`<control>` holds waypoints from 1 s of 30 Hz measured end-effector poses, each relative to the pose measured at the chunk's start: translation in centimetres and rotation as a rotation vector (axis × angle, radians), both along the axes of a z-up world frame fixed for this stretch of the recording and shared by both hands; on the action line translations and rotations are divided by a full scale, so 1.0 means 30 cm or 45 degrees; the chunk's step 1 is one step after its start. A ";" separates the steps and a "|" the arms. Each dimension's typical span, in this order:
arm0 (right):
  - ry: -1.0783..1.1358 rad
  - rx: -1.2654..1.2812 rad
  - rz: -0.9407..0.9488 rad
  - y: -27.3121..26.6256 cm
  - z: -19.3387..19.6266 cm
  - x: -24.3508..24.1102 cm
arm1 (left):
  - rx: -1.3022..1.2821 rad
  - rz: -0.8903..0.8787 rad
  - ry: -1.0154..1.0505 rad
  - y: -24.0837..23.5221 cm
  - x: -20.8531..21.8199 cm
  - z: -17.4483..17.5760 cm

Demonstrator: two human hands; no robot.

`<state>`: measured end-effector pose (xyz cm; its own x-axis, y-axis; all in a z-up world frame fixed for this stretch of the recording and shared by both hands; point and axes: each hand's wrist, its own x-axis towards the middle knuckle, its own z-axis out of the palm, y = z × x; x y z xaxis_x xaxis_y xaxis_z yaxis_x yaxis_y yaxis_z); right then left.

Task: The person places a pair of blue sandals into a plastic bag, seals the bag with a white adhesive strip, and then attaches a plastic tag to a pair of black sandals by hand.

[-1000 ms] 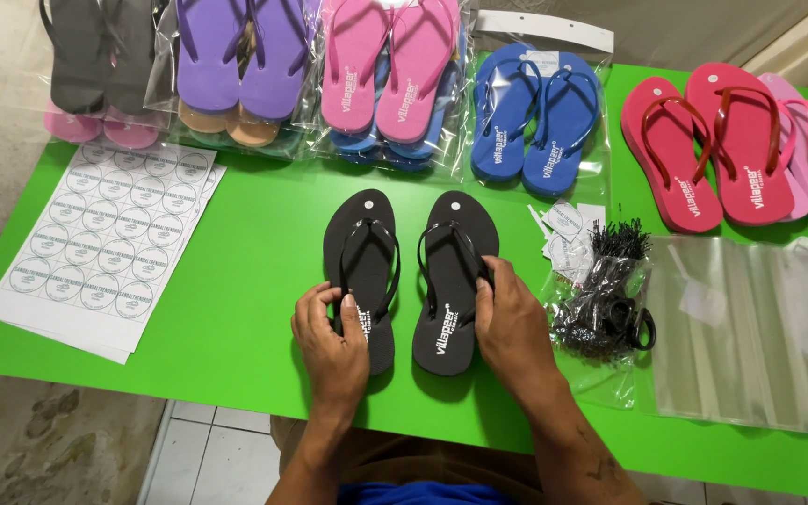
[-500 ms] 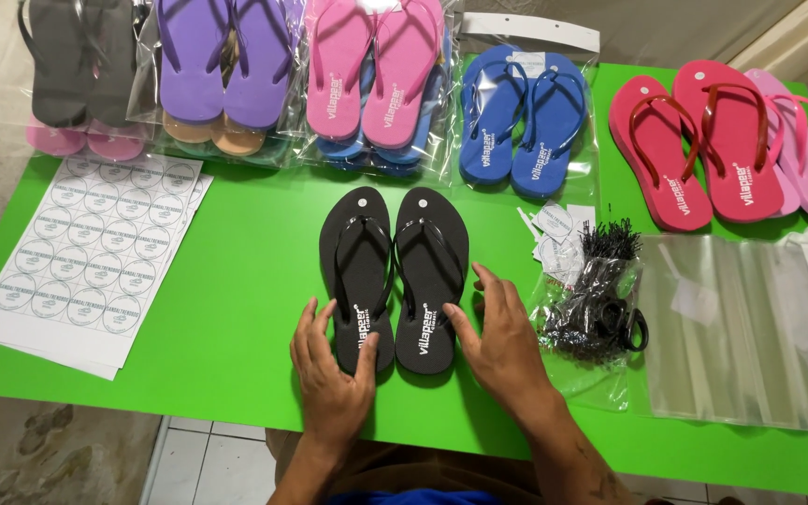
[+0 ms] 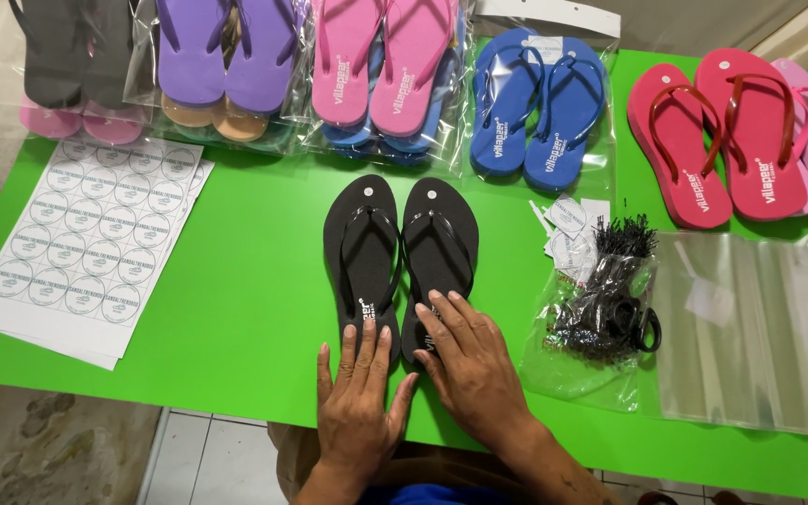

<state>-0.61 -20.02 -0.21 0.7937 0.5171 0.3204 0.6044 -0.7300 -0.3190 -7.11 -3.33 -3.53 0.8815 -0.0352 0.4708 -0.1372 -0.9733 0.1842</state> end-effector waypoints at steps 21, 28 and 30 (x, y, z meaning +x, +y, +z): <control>-0.087 0.051 0.098 -0.004 -0.085 -0.024 | -0.164 -0.044 -0.041 -0.006 0.053 0.068; -0.115 0.317 0.153 -0.017 -0.064 -0.023 | -0.074 -0.450 -0.068 0.013 0.284 0.105; -0.083 0.398 0.170 -0.020 -0.040 -0.022 | 0.133 -0.466 -0.068 0.016 0.348 0.091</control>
